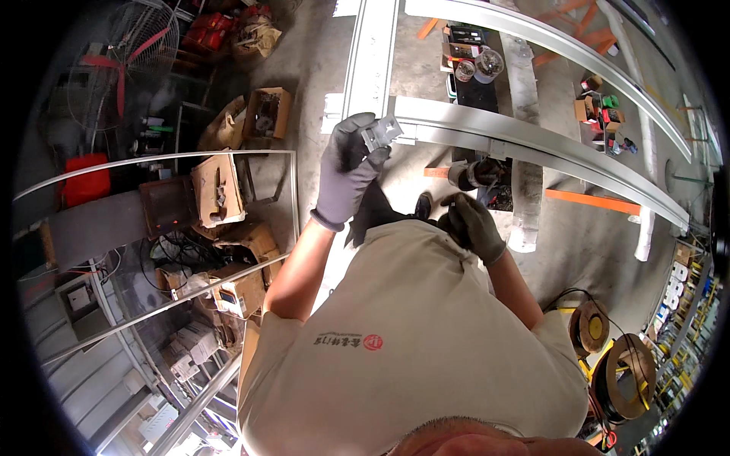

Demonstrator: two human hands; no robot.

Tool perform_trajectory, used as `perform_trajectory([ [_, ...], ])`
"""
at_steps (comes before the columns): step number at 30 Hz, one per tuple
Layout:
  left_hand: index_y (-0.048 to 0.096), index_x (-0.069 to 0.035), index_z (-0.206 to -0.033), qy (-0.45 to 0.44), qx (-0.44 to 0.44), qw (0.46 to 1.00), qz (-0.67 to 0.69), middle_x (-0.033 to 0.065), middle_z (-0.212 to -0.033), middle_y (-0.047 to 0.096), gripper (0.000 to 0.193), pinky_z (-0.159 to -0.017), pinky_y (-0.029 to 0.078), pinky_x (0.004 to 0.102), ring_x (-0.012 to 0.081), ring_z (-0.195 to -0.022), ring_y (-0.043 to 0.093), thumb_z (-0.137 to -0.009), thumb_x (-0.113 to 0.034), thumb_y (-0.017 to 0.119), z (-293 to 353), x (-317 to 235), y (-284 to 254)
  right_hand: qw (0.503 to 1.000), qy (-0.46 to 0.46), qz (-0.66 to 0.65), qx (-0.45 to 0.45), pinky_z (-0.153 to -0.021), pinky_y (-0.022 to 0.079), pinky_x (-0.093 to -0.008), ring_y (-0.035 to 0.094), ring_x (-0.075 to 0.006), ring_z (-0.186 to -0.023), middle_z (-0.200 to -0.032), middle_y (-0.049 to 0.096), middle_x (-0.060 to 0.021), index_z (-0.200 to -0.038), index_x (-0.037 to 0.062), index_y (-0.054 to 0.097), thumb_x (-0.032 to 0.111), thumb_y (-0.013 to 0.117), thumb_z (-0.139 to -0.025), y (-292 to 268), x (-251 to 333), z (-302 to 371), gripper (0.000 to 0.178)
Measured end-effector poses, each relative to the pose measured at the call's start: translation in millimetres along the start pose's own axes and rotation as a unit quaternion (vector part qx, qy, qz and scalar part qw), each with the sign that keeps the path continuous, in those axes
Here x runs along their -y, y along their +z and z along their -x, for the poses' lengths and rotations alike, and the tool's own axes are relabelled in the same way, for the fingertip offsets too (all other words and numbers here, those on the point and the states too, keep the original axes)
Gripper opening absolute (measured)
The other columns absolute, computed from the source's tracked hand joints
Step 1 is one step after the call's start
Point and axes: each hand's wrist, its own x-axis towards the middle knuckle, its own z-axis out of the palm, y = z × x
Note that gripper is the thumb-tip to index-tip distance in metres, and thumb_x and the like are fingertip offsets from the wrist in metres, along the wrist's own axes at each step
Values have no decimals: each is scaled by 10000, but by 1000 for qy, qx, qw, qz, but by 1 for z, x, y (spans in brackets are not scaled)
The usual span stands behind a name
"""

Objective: The person assembles a metal frame by attaching metal brackets to aluminum profiles using a screwdriver. They handle the frame, pick up brackets, and fasten them to the structure.

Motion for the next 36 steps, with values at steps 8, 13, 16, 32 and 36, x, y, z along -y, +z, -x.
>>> perform_trajectory([
  [8, 608, 5, -1253, 118, 51, 981, -146, 108, -1235, 603, 415, -1002, 472, 333, 179, -1126, 609, -863, -5, 751, 25, -34, -84, 972, -123, 81, 185, -837, 538, -338, 473, -104, -683, -668, 372, 39, -1214, 9, 524, 503, 508, -1022, 132, 75, -44, 530],
  [13, 551, 29, -1359, 72, -24, 991, -108, 112, -1242, 620, 510, -1010, 467, 336, 185, -1142, 603, -929, -179, 730, 34, -80, -188, 943, -36, 83, 320, -838, 478, -370, 530, -169, -863, -823, 427, -21, -1514, 52, 310, 553, 479, -1009, 228, 60, -86, 732],
  [16, 557, 47, -1333, 83, -53, 988, -115, 125, -1196, 628, 482, -986, 468, 324, 194, -1121, 602, -1016, -314, 588, 39, -106, -265, 945, -55, 167, 275, -586, 441, -235, 557, -94, -700, -843, 485, -14, -1492, 40, 346, 365, 433, -1076, 306, 61, -96, 535],
  [32, 659, 59, -1034, 100, -82, 969, -212, 145, -1005, 669, 676, -851, 493, 330, 221, -930, 634, -1068, -518, 308, -82, -170, -462, 841, 324, -142, 410, -420, 293, -267, 362, -95, -441, -568, 397, 26, -809, 126, 500, 403, 408, -1080, 507, 89, -280, 399],
  [36, 671, 38, -1035, 61, -74, 970, -223, 138, -940, 671, 643, -830, 505, 368, 248, -949, 623, -1065, -506, 330, -155, -190, -458, 839, 332, -178, 393, -411, 270, -258, 323, -90, -432, -580, 392, 26, -787, 122, 494, 431, 412, -1075, 503, 128, -333, 430],
])
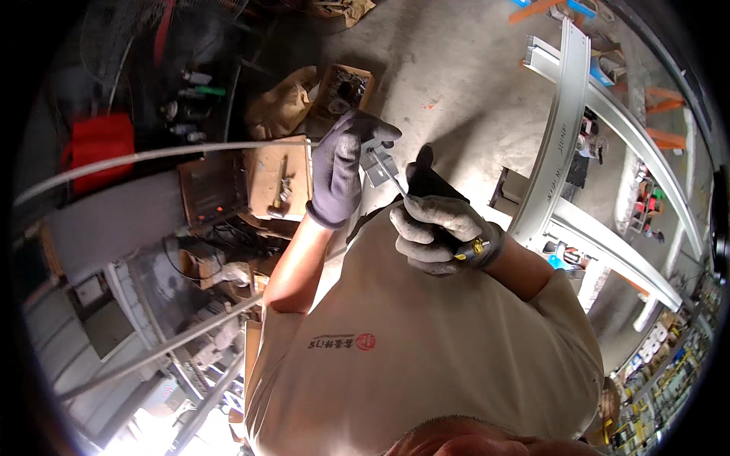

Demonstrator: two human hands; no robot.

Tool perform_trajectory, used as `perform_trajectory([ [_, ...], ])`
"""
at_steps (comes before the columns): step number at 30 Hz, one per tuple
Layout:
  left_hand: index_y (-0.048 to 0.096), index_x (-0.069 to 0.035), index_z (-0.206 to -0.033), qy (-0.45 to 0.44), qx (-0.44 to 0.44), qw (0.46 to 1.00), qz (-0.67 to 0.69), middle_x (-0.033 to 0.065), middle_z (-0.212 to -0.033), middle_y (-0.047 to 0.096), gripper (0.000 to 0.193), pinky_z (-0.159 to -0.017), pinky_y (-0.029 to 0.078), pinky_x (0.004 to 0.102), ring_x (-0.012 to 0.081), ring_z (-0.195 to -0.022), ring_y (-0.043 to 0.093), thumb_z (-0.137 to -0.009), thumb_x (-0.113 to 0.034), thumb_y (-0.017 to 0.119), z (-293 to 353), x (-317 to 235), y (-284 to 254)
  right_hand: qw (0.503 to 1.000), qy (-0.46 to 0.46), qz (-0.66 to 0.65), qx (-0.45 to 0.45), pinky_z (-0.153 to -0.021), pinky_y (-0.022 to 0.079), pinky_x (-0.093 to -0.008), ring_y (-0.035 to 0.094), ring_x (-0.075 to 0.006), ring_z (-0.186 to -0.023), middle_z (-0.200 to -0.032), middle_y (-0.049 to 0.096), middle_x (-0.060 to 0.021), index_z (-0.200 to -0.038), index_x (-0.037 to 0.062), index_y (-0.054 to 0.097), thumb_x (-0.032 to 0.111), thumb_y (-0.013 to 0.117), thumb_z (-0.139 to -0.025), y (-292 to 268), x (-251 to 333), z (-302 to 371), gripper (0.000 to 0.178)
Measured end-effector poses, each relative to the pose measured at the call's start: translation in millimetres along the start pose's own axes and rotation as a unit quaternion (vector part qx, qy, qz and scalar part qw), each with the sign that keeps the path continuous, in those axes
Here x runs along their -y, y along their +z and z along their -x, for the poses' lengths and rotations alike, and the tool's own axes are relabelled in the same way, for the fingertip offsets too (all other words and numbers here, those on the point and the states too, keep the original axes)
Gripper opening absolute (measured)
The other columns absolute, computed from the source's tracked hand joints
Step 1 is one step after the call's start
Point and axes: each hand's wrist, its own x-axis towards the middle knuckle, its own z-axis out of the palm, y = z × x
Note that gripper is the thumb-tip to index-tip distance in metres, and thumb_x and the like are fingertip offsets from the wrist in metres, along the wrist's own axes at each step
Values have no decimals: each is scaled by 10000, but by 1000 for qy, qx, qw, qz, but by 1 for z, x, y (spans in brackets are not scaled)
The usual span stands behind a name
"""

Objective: The person assembles a metal frame by attaching metal brackets to aluminum profiles using a screwdriver. They handle the frame, pick up brackets, and fasten them to the structure.

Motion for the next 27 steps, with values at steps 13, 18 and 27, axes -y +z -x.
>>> perform_trajectory([
  [13, 684, -42, -917, 272, 247, 919, -142, 109, -870, 698, 302, -709, 514, 390, 308, -768, 651, -1006, -265, 501, -230, 26, 75, 967, -204, 2, -154, -484, 429, -229, 519, -84, -557, -711, 547, -14, -952, 64, 592, 362, 439, -1078, -37, 119, 38, 358],
  [18, 675, -95, -993, 224, 381, 822, -358, 144, -891, 645, 150, -728, 492, 484, 384, -853, 627, -961, -202, 574, -313, 46, 104, 726, -373, 388, -428, -428, 430, -275, 518, -131, -442, -574, 512, -48, -994, 39, 594, 331, 384, -1085, -65, 174, 31, 371],
  [27, 618, -54, -1076, 21, 444, 894, -61, 64, -1092, 687, 142, -728, 527, 318, 135, -784, 588, -958, -117, 665, -467, 130, 124, 441, -333, 497, -669, -834, 512, -447, 655, -333, -947, -1003, 673, -135, -1081, 57, 673, 155, 570, -941, -128, 318, 0, 200],
])
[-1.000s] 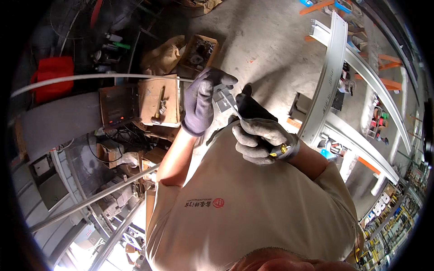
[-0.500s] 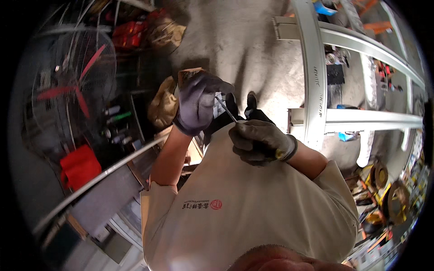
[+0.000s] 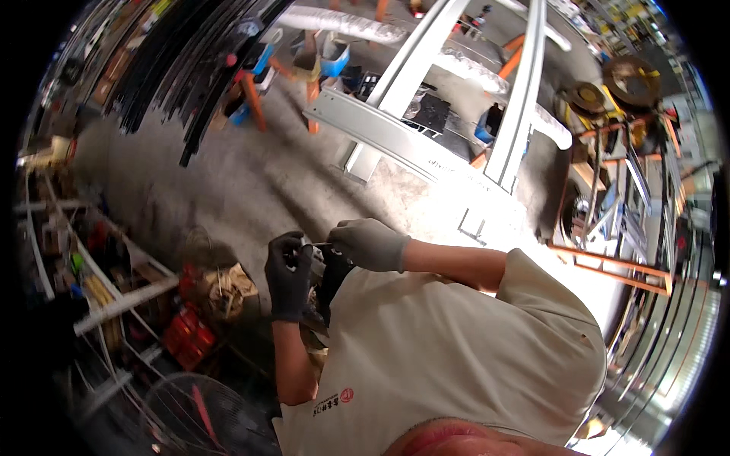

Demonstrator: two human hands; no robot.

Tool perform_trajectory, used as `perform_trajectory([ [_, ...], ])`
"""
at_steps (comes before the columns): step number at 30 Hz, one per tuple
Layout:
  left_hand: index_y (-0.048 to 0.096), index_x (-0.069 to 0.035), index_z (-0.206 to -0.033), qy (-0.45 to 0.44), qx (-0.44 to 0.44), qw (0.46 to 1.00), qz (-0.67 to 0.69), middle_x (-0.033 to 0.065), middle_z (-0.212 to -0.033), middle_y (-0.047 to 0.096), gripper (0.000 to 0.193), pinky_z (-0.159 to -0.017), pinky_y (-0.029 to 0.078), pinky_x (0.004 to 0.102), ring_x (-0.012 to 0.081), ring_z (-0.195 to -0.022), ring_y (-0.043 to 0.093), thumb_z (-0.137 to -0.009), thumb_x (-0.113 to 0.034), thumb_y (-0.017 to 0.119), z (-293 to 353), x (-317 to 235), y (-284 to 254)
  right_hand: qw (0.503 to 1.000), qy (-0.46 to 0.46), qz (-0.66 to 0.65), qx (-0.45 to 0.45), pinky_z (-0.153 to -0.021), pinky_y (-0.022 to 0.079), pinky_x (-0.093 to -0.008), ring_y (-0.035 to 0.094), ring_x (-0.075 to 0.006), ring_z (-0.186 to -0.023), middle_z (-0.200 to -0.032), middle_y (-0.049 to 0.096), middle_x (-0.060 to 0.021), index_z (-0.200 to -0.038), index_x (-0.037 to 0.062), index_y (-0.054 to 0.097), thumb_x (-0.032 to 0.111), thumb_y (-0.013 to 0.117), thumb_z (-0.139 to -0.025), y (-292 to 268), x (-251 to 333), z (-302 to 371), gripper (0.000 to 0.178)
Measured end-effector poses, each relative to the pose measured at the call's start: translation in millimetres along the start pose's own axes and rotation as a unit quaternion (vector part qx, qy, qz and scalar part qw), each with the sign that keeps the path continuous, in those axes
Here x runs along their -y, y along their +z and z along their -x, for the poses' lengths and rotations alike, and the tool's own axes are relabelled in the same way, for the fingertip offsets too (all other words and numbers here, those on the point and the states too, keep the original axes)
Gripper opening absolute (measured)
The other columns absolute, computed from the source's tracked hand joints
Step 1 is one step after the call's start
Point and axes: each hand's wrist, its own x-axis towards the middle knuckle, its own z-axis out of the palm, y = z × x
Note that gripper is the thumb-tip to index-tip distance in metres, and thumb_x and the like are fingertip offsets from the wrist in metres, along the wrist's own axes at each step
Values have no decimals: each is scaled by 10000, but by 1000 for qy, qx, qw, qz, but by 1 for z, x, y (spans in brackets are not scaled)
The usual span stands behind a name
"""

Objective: The person assembles a metal frame by attaching metal brackets to aluminum profiles using a screwdriver. They handle the frame, pick up brackets, and fasten them to the structure.

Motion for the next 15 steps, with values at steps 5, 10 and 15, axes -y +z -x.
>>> perform_trajectory([
  [5, 636, -25, -1093, -14, 8, 997, 79, 121, -1210, 680, 238, -691, 526, 257, 99, -802, 606, -887, -57, 751, -54, 31, -61, 979, 178, 89, 42, -849, 531, -426, 672, -328, -994, -956, 708, -149, -1075, 57, 682, 173, 633, -889, 15, 34, -86, 225],
  [10, 672, -18, -1023, 35, 55, 996, 65, 144, -1179, 698, 218, -757, 527, 278, 123, -888, 634, -836, -20, 784, -124, 16, -81, 972, 150, 175, -48, -769, 533, -427, 669, -302, -925, -900, 680, -110, -997, 92, 659, 229, 617, -901, 19, 11, -156, 173],
  [15, 680, -17, -996, 41, 114, 992, -13, 142, -1171, 700, 208, -785, 523, 292, 131, -893, 630, -819, -9, 789, -206, 12, -93, 974, 73, 199, -80, -748, 532, -428, 673, -259, -907, -903, 673, -94, -1023, 170, 681, 264, 596, -914, -2, -20, -206, 167],
])
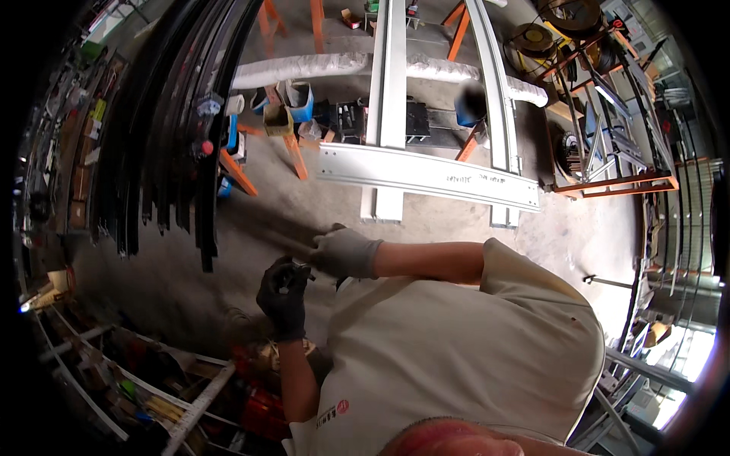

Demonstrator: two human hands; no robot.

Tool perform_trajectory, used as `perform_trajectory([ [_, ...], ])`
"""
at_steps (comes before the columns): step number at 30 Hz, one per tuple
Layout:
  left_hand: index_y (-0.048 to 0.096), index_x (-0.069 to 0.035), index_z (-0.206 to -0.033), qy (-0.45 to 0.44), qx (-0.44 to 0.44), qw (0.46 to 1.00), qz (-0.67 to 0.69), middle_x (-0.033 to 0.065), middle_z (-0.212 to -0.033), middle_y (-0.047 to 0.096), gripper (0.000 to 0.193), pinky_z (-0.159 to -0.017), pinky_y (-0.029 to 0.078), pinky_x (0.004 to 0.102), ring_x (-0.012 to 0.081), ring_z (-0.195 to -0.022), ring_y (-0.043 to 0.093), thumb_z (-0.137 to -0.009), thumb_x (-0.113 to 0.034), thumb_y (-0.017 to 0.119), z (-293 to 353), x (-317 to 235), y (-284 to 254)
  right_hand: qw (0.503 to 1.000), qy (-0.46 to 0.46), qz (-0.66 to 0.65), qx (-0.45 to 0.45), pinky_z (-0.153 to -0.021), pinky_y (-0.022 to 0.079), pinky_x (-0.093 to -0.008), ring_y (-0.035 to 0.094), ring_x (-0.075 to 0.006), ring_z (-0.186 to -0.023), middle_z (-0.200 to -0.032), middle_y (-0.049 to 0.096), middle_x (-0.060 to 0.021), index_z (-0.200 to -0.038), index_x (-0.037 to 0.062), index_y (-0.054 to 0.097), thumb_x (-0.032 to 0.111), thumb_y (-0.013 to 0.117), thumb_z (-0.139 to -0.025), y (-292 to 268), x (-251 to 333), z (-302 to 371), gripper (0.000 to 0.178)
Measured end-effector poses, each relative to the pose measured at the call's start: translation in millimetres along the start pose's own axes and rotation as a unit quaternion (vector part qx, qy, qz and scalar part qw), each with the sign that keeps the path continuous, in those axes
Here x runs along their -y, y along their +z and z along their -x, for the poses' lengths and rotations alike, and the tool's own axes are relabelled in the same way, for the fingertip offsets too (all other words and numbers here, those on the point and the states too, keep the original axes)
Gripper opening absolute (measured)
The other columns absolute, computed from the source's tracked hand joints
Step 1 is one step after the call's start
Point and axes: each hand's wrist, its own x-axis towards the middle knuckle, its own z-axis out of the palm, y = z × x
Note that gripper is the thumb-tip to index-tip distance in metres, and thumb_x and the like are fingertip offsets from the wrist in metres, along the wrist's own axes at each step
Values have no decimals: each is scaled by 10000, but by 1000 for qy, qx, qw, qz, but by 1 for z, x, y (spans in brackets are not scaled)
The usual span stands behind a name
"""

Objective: The person assembles a metal frame by attaching metal brackets to aluminum profiles using a screwdriver. They handle the frame, pick up brackets, and fasten them to the structure.

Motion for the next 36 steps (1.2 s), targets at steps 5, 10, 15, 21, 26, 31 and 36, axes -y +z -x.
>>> perform_trajectory([
  [5, 680, -14, -995, 8, 56, 998, -6, 132, -1133, 709, 230, -779, 526, 285, 130, -874, 639, -806, -32, 810, -73, -12, -9, 993, 34, -84, 78, -736, 529, -441, 690, -278, -887, -903, 697, -102, -1010, 141, 696, 287, 616, -909, -40, -28, -51, 195],
  [10, 686, -20, -1001, 37, 130, 990, -37, 119, -1083, 716, 269, -738, 533, 273, 126, -838, 658, -784, -62, 840, -148, -19, -3, 977, 174, -106, 57, -740, 535, -447, 690, -328, -807, -818, 691, -138, -965, 67, 678, 274, 651, -885, -82, -49, -82, 225],
  [15, 675, -3, -1021, 73, 254, 963, -58, 112, -1094, 710, 248, -779, 535, 288, 129, -872, 651, -813, -49, 803, -226, -15, 10, 933, 244, -263, -39, -754, 536, -439, 678, -349, -816, -853, 682, -140, -952, 62, 676, 270, 676, -862, -90, -75, -91, 226],
  [21, 645, 30, -971, 73, 364, 926, 67, 143, -1096, 690, 222, -726, 541, 277, 118, -826, 642, -809, -1, 794, -308, -10, 30, 924, 324, -113, -171, -733, 527, -450, 664, -357, -819, -894, 665, -127, -899, 52, 643, 176, 655, -840, -93, -83, -112, 137],
  [26, 671, -1, -976, 164, 380, 904, 110, 120, -1104, 695, 268, -741, 545, 281, 128, -866, 650, -756, 24, 822, -357, -25, 35, 882, 387, -104, -248, -701, 507, -458, 637, -384, -781, -819, 630, -159, -953, 44, 555, 138, 685, -836, -117, -85, -145, 198],
  [31, 673, -30, -990, 294, 335, 888, 112, 89, -1080, 670, 354, -843, 542, 305, 189, -1002, 656, -690, 82, 824, -378, -50, 20, 899, 314, -25, -306, -669, 512, -437, 640, -351, -767, -875, 624, -138, -917, 67, 670, 83, 659, -881, -147, -70, -158, 40],
  [36, 664, -22, -965, 321, 286, 894, 128, 106, -1071, 665, 387, -837, 566, 335, 209, -983, 669, -650, 52, 875, -370, -69, 1, 878, 371, -30, -301, -645, 512, -464, 638, -382, -739, -895, 604, -166, -964, 31, 522, 164, 688, -887, -184, -48, -163, 226],
])
